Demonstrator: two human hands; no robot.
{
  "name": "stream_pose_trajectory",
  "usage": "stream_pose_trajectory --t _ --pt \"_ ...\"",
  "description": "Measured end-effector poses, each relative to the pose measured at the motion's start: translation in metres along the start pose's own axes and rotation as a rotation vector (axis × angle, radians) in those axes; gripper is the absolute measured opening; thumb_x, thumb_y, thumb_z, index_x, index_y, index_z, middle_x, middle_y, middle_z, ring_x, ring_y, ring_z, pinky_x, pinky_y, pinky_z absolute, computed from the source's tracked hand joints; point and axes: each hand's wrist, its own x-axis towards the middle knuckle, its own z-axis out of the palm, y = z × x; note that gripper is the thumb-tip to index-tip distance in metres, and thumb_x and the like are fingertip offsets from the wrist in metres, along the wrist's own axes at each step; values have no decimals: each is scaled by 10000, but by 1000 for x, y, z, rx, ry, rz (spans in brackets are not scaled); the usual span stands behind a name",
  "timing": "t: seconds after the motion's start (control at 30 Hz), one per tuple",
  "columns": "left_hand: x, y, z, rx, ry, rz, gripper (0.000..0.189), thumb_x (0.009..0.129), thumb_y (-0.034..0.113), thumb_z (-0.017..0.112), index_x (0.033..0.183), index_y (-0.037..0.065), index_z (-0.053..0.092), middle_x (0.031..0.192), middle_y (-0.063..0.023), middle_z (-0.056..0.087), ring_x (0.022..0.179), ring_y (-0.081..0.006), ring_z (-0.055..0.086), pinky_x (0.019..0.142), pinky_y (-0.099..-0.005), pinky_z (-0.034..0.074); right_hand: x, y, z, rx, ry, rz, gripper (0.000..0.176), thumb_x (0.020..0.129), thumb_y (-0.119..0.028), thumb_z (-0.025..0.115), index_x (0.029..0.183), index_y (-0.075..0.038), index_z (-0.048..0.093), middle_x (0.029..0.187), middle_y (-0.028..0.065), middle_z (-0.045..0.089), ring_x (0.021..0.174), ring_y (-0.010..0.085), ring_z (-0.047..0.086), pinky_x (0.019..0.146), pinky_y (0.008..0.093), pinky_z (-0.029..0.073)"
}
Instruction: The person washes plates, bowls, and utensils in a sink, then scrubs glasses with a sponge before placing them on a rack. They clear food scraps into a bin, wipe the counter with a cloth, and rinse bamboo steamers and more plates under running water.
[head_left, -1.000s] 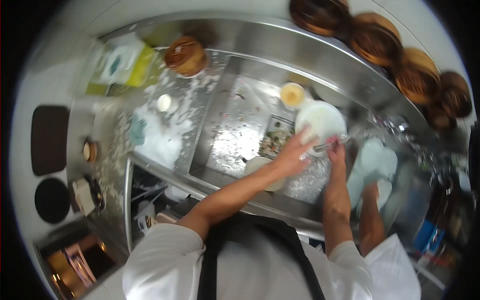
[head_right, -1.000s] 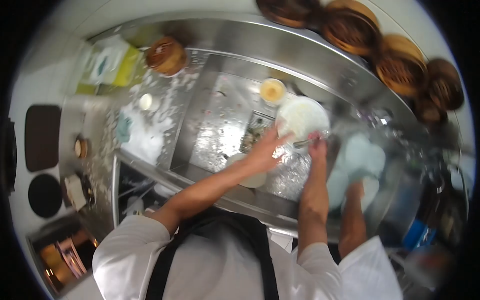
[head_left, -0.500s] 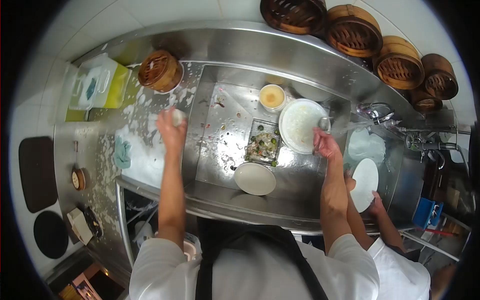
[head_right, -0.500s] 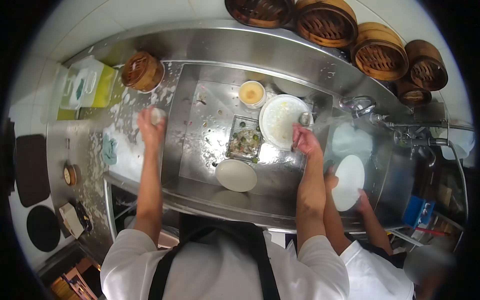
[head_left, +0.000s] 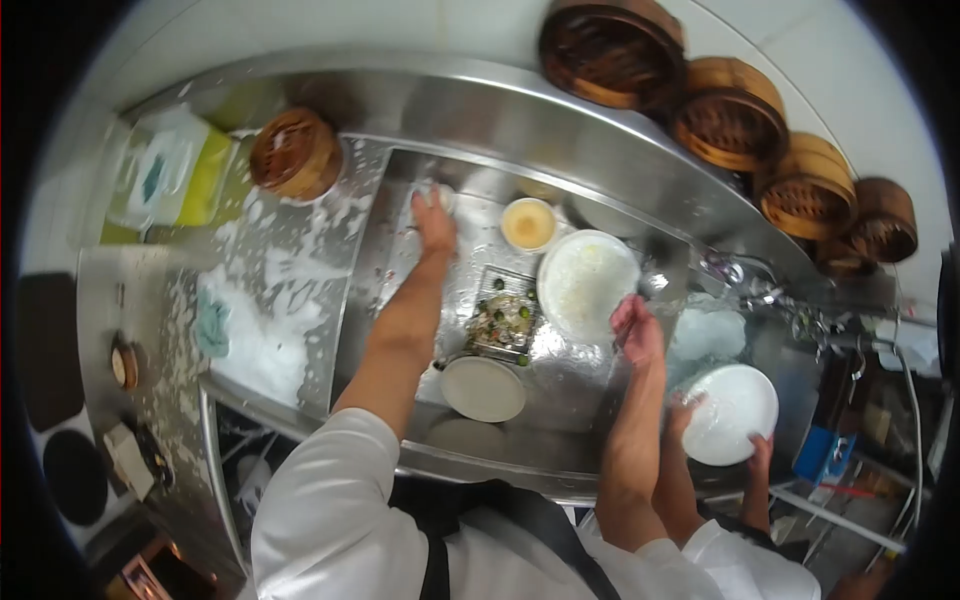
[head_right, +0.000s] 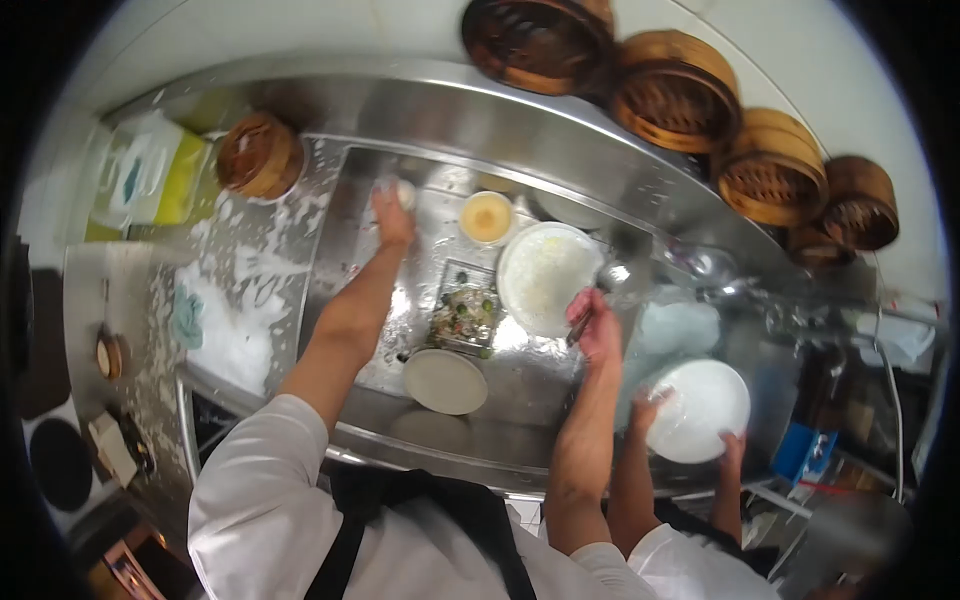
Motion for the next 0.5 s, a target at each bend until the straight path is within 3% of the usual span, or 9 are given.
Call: stream_pose_trajectory --t 0.03,0.07,0.17,0.2,0.27,0.33,0.4,0.43,0.5 --pt "-2 6 0 -7 117 45 872 709 69 762 1459 63 319 1505 -300 151 1416 -438 163 1179 -419 194 5 7 19 172 168 -99 249 949 -110 566 1159 25 563 982 102 607 858 172 585 786 340 499" --pt "-15 24 -24 -186 133 47 855 735 72 741 1473 69 310 1529 -316 56 1433 -441 119 1181 -420 181 19 0 -2 173 -72 -103 296 925 -55 578 1200 39 525 1055 130 583 907 189 573 853 357 492" --pt "-51 39 -99 -456 92 190 716 753 85 721 1400 41 416 1525 -312 85 1382 -456 263 1126 -445 299 36 -11 -40 98 35 -261 373 912 -56 541 1272 22 483 873 12 594 753 117 558 800 314 461" --pt "-62 34 -132 -435 135 176 716 753 85 721 1400 41 416 1525 -312 85 1382 -456 263 1126 -445 299 37 -14 -48 262 -402 -79 368 893 -56 554 1254 4 508 849 -19 603 739 87 549 813 302 446" --pt "-84 6 -194 -483 147 272 694 745 78 712 1377 36 429 1514 -316 129 1344 -448 332 1098 -465 330 6 -6 -1 89 52 -175 233 856 -37 610 1088 -25 588 761 -21 568 708 93 529 803 318 460" --pt "-92 -49 -250 -162 392 242 712 734 79 706 1384 51 417 1502 -321 161 1344 -458 312 1090 -492 326 -2 -4 10 -501 259 -179 96 923 -144 605 858 -91 559 713 -6 551 630 120 531 689 280 473" --pt "-97 -116 -316 143 597 59 787 699 127 744 1402 64 398 1504 -325 152 1361 -483 257 1086 -514 321 -25 -4 10 -1540 292 -392 245 999 -266 497 912 -47 563 747 67 589 645 204 570 643 332 454" --pt "-99 -157 -345 229 623 -124 823 680 149 760 1415 96 392 1499 -331 163 1369 -496 225 1081 -529 322 -39 5 10 -1969 273 -844 282 1004 -269 451 971 -13 565 806 166 640 696 344 608 655 415 469" --pt "-106 -222 -395 308 686 -315 860 662 171 775 1428 128 387 1494 -337 174 1376 -510 193 1075 -545 323 -64 -16 -42 -2424 516 -607 289 978 -266 456 960 -44 640 901 184 675 812 406 651 714 480 509"
